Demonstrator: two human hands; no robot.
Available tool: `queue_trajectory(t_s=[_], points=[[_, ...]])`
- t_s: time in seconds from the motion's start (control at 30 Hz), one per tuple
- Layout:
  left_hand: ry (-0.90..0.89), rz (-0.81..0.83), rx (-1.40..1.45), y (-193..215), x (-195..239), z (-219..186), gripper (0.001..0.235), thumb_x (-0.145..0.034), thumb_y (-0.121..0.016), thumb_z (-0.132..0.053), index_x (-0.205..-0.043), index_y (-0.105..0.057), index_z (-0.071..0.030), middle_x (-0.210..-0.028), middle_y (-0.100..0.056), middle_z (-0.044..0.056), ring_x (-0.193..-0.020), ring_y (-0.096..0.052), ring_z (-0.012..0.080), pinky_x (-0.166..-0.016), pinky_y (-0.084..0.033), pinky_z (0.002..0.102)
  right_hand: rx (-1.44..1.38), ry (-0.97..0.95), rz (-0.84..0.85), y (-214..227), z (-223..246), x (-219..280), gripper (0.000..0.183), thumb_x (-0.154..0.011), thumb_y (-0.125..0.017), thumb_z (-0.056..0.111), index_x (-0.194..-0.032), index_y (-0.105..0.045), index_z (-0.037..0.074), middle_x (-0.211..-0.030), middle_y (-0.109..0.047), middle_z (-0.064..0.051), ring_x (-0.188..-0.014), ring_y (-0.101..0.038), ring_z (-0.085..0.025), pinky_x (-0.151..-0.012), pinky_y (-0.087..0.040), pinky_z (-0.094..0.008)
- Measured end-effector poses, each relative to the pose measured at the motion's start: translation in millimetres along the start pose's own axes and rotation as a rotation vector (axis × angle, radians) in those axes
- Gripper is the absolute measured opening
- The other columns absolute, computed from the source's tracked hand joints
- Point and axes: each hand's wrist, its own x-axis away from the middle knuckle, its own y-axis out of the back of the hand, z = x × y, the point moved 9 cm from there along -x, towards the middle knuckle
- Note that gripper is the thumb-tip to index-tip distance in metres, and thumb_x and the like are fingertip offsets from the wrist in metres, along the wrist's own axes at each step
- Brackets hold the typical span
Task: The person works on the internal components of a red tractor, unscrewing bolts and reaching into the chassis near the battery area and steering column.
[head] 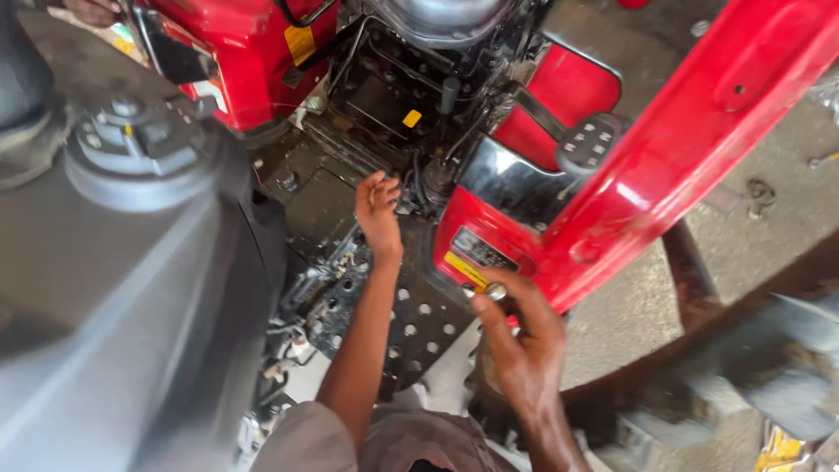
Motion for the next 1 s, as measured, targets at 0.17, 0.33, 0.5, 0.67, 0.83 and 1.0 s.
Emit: queue_trajectory(t_s=[0.17,0.33,0.5,0.67,0.83,1.0], points=[[-0.025,0.020,-0.098,0,52,-33,0.025,-0.105,-0.050,-0.021,-0.121,-0.062,-0.007,-0.106,-0.074,0.006,-0.090,-0.066,0.0138,-0.080,-0.051,0.031,-0.044,0.085,0.157,11,16,14,0.026,-0.090,-0.075,0.004,-0.116,-0.071,0.003,-0.098,-0.072,-0.004,-0.080,-0.062,-0.009,-0.072,-0.052,-0.024],[0.003,0.115,-0.053,-35,99,-54,0.022,-0.104,-0.051,-0.021,-0.113,-0.064,-0.007,-0.107,-0.076,0.006,-0.090,-0.068,0.0143,-0.081,-0.051,0.031,-0.186,0.143,0.295,31,31,42,0.026,-0.092,-0.073,0.000,-0.118,-0.068,0.001,-0.096,-0.069,-0.005,-0.083,-0.063,-0.009,-0.075,-0.054,-0.024],[0.197,0.159,0.045,-45,150,-70,0.029,-0.104,-0.051,-0.029,-0.120,-0.066,-0.009,-0.105,-0.075,0.005,-0.090,-0.068,0.0135,-0.082,-0.053,0.031,-0.394,0.144,0.489,58,27,63,0.028,-0.093,-0.070,-0.003,-0.120,-0.062,-0.003,-0.102,-0.067,-0.010,-0.090,-0.063,-0.012,-0.080,-0.053,-0.026],[0.365,0.250,0.525,-50,225,-114,0.044,-0.104,-0.048,-0.045,-0.120,-0.067,-0.008,-0.093,-0.072,0.003,-0.083,-0.067,0.0149,-0.075,-0.051,0.030,-0.479,0.231,0.651,84,22,72,0.017,-0.100,-0.061,-0.001,-0.117,-0.060,-0.005,-0.107,-0.066,-0.013,-0.091,-0.062,-0.014,-0.082,-0.053,-0.026],[0.203,0.153,0.839,-35,257,-169,0.027,-0.108,-0.061,-0.031,-0.117,-0.069,-0.007,-0.078,-0.058,-0.005,-0.064,-0.052,0.0075,-0.057,-0.043,0.023,-0.467,0.335,0.724,93,35,87,0.016,-0.104,-0.058,0.001,-0.117,-0.064,-0.006,-0.112,-0.069,-0.015,-0.095,-0.066,-0.017,-0.088,-0.055,-0.030],[0.152,0.087,1.043,-27,270,-203,0.023,-0.105,-0.062,-0.028,-0.116,-0.069,-0.009,-0.073,-0.055,-0.004,-0.059,-0.049,0.0065,-0.052,-0.040,0.022,-0.373,0.283,0.798,78,29,102,0.038,-0.104,-0.046,0.004,-0.138,-0.057,-0.007,-0.142,-0.062,-0.021,-0.123,-0.069,-0.028,-0.093,-0.063,-0.037]])
